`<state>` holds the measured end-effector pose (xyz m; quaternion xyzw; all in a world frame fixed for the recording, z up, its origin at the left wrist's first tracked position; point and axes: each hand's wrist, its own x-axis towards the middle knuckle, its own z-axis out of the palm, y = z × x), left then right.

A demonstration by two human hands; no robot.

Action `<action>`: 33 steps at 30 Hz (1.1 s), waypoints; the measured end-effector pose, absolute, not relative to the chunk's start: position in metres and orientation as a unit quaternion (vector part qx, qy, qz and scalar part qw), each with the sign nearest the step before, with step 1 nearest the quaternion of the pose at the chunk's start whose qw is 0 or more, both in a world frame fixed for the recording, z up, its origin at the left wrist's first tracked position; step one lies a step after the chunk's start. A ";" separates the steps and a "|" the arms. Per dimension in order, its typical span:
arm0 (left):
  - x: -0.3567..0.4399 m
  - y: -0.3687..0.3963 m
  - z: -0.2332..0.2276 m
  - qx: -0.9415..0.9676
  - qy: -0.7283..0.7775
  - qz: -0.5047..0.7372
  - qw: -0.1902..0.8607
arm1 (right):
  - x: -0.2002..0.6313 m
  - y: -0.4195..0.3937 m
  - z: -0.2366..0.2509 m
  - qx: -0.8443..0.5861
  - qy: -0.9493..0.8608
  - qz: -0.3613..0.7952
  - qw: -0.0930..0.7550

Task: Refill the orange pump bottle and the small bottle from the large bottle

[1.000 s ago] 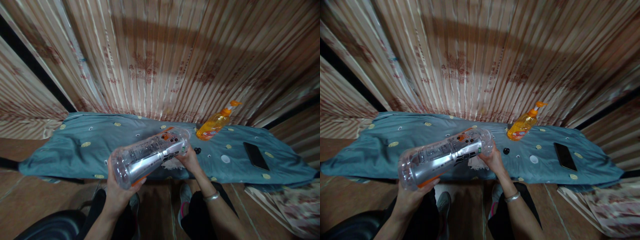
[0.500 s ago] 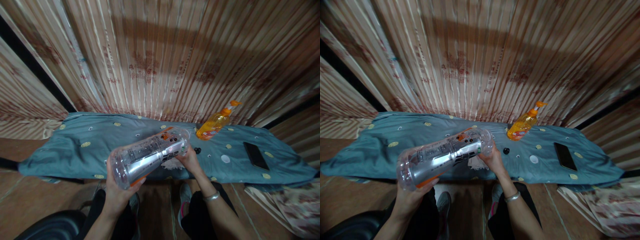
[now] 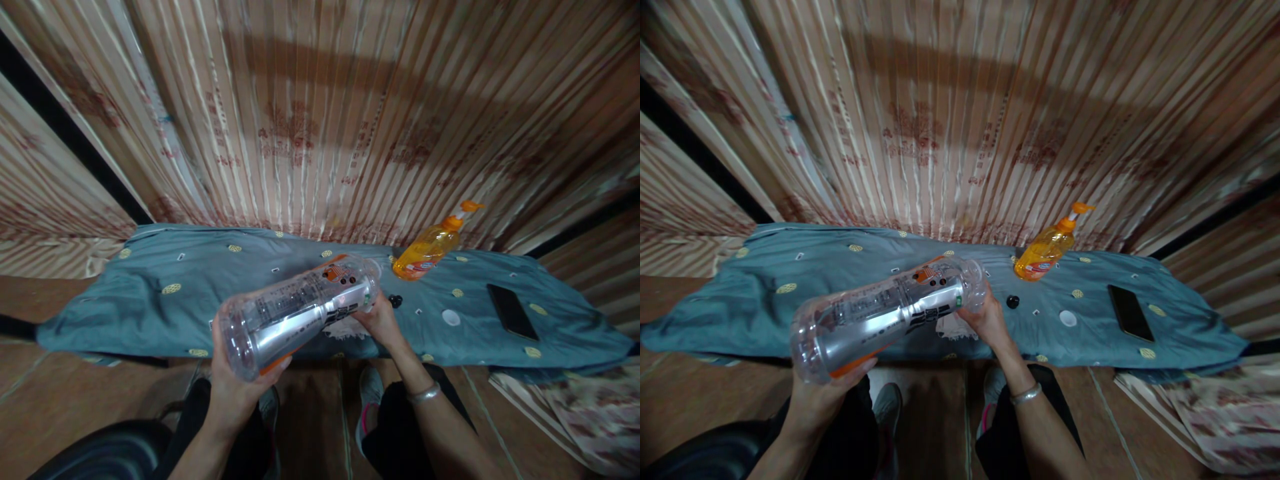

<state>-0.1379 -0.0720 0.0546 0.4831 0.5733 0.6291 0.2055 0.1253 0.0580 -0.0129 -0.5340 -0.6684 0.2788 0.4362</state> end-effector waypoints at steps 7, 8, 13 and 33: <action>-0.135 -0.069 0.059 0.469 0.579 0.636 0.202 | 0.124 0.057 -0.011 -0.546 -0.660 0.281 0.433; -0.134 -0.069 0.060 0.471 0.578 0.634 0.204 | 0.123 0.056 -0.011 -0.548 -0.659 0.282 0.431; -0.136 -0.072 0.057 0.473 0.575 0.637 0.200 | 0.122 0.057 -0.009 -0.559 -0.653 0.276 0.430; -0.126 -0.075 0.066 0.431 0.565 0.656 0.254 | 0.121 0.055 -0.004 -0.553 -0.654 0.283 0.432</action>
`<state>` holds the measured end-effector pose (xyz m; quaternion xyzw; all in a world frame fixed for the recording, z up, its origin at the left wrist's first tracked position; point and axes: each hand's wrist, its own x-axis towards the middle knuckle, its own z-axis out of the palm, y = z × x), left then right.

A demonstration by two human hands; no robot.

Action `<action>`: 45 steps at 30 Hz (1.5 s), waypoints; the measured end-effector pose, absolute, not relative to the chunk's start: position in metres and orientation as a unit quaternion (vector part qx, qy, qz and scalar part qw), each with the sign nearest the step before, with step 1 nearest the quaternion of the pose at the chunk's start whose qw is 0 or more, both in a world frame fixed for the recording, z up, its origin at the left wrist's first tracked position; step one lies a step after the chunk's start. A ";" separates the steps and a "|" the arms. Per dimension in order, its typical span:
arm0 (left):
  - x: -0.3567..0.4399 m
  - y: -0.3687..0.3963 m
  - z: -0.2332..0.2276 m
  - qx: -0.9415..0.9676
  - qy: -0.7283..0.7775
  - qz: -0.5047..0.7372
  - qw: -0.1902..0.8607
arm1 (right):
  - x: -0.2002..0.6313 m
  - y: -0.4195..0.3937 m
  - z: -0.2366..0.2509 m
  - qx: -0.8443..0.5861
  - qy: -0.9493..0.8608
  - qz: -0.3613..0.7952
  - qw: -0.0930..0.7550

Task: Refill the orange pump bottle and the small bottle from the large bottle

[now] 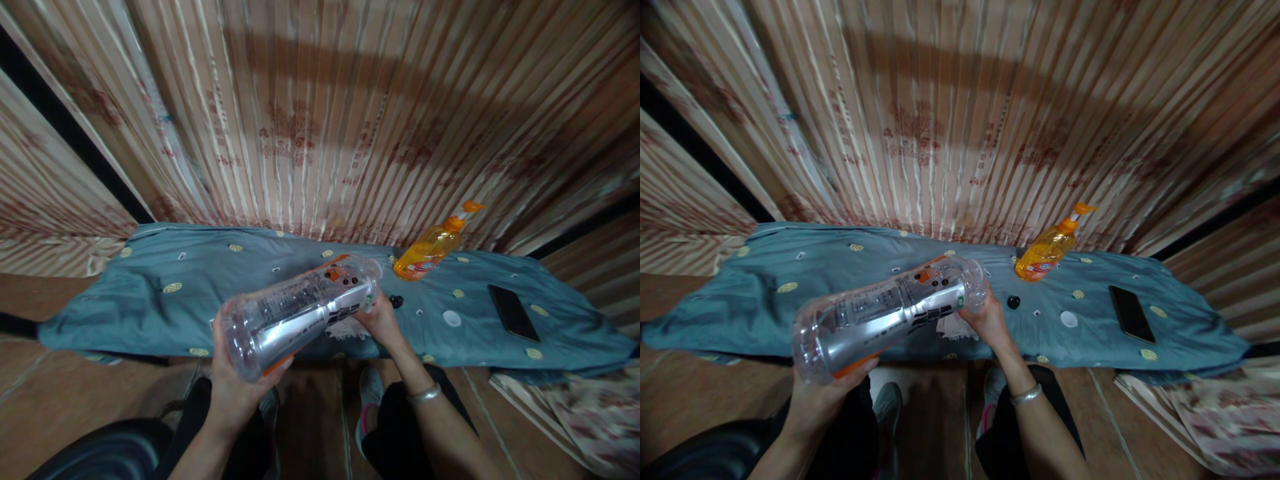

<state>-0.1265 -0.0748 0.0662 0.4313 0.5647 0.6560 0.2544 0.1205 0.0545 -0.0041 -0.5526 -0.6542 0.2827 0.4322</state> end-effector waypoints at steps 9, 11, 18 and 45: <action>-0.131 -0.070 0.064 0.462 0.570 0.642 0.221 | 0.122 0.055 -0.007 -0.559 -0.653 0.278 0.428; -0.130 -0.070 0.064 0.459 0.569 0.648 0.214 | 0.122 0.056 -0.007 -0.556 -0.654 0.276 0.432; -0.129 -0.072 0.066 0.460 0.571 0.647 0.205 | 0.121 0.055 -0.005 -0.549 -0.650 0.289 0.438; -0.134 -0.073 0.061 0.490 0.564 0.628 0.217 | 0.122 0.055 -0.007 -0.550 -0.654 0.293 0.430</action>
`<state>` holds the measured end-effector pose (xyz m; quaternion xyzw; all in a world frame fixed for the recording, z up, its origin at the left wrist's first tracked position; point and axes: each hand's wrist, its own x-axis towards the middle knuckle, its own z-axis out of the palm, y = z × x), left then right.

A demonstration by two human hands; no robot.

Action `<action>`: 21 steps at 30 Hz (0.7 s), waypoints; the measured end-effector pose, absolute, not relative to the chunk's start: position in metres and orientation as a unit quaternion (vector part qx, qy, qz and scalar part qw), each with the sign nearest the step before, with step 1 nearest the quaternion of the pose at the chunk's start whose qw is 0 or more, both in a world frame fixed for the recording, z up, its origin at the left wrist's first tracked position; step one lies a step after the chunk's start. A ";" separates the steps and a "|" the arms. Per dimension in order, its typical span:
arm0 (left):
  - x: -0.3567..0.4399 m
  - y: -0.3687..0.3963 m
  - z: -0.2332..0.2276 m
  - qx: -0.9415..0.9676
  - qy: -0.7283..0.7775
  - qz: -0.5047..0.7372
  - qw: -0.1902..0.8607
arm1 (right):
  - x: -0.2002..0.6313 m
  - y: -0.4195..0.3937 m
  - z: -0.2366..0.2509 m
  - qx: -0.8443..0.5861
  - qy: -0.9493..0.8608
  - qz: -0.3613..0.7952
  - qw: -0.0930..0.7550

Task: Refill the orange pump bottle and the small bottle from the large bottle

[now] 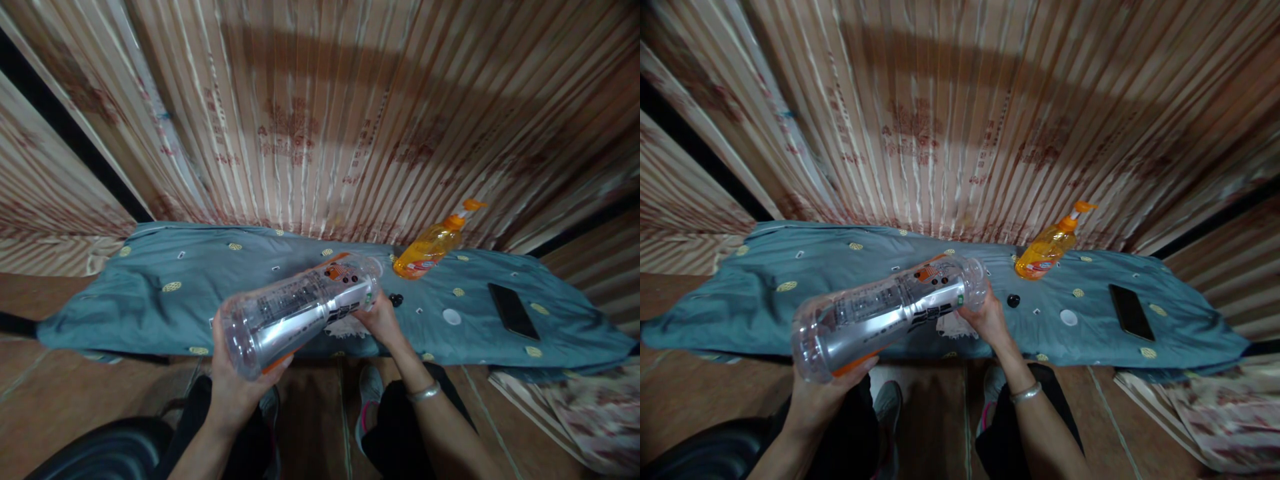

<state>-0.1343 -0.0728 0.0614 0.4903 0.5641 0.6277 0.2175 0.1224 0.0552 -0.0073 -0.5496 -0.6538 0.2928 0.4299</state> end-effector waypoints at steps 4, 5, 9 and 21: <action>-0.134 -0.074 0.061 0.478 0.571 0.629 0.223 | 0.123 0.056 -0.008 -0.547 -0.655 0.294 0.430; -0.132 -0.074 0.063 0.474 0.573 0.629 0.227 | 0.123 0.055 -0.009 -0.546 -0.656 0.292 0.431; -0.128 -0.075 0.067 0.450 0.570 0.643 0.246 | 0.123 0.055 -0.008 -0.546 -0.658 0.289 0.431; -0.135 -0.071 0.059 0.516 0.553 0.625 0.194 | 0.122 0.055 -0.006 -0.554 -0.646 0.297 0.433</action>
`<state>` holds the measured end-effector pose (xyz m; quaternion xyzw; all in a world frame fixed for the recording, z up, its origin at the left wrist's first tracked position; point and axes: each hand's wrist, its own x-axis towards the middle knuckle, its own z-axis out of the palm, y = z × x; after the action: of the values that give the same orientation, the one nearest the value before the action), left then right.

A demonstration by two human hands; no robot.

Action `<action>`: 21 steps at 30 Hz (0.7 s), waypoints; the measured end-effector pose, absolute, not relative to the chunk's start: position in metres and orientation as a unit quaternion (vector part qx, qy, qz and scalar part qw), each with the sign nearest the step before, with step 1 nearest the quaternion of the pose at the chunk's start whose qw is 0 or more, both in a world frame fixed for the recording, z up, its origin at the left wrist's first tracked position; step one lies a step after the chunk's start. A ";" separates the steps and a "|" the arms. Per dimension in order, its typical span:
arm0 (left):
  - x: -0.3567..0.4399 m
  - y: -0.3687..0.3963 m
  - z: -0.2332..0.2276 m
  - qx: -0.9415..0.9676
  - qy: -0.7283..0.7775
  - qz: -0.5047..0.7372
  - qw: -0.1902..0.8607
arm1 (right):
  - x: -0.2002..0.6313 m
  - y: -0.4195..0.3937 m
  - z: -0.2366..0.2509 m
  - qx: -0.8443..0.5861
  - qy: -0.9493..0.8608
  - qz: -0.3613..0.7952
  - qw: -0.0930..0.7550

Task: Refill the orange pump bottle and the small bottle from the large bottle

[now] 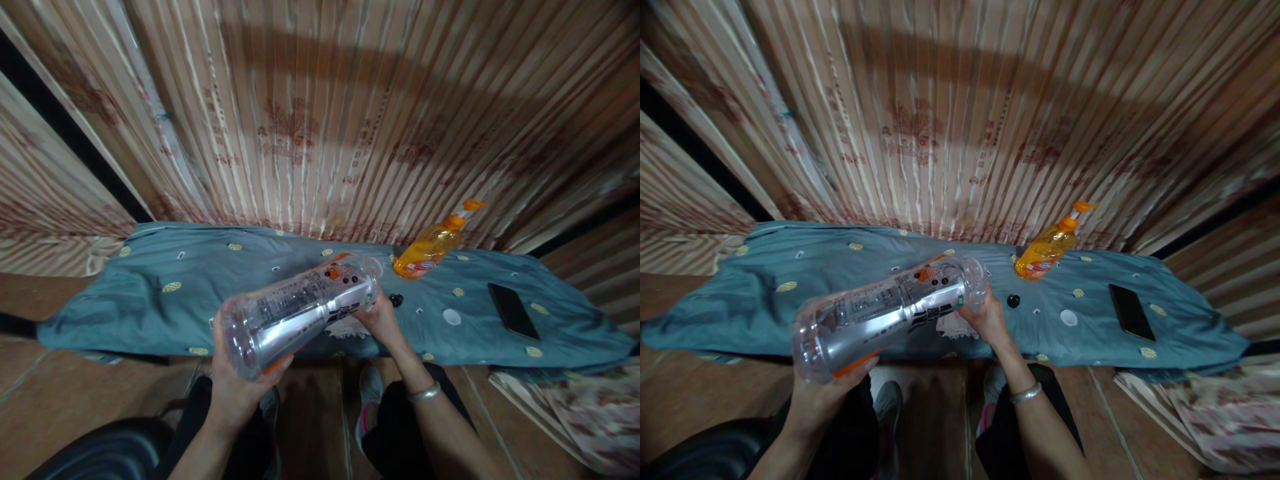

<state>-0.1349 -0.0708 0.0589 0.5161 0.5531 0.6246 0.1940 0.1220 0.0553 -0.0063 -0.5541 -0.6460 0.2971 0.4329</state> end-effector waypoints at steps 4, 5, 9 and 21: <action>-0.136 -0.073 0.056 0.511 0.553 0.624 0.206 | 0.122 0.055 -0.007 -0.550 -0.651 0.295 0.432; -0.136 -0.074 0.056 0.510 0.554 0.624 0.208 | 0.123 0.055 -0.007 -0.551 -0.651 0.293 0.432; -0.136 -0.073 0.057 0.509 0.553 0.626 0.208 | 0.123 0.056 -0.010 -0.553 -0.651 0.288 0.432; -0.133 -0.070 0.061 0.504 0.547 0.642 0.187 | 0.123 0.056 -0.010 -0.557 -0.648 0.285 0.435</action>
<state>-0.1331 -0.0695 0.0613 0.5045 0.5466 0.6416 0.1874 0.1229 0.0562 -0.0098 -0.5567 -0.6483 0.2846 0.4346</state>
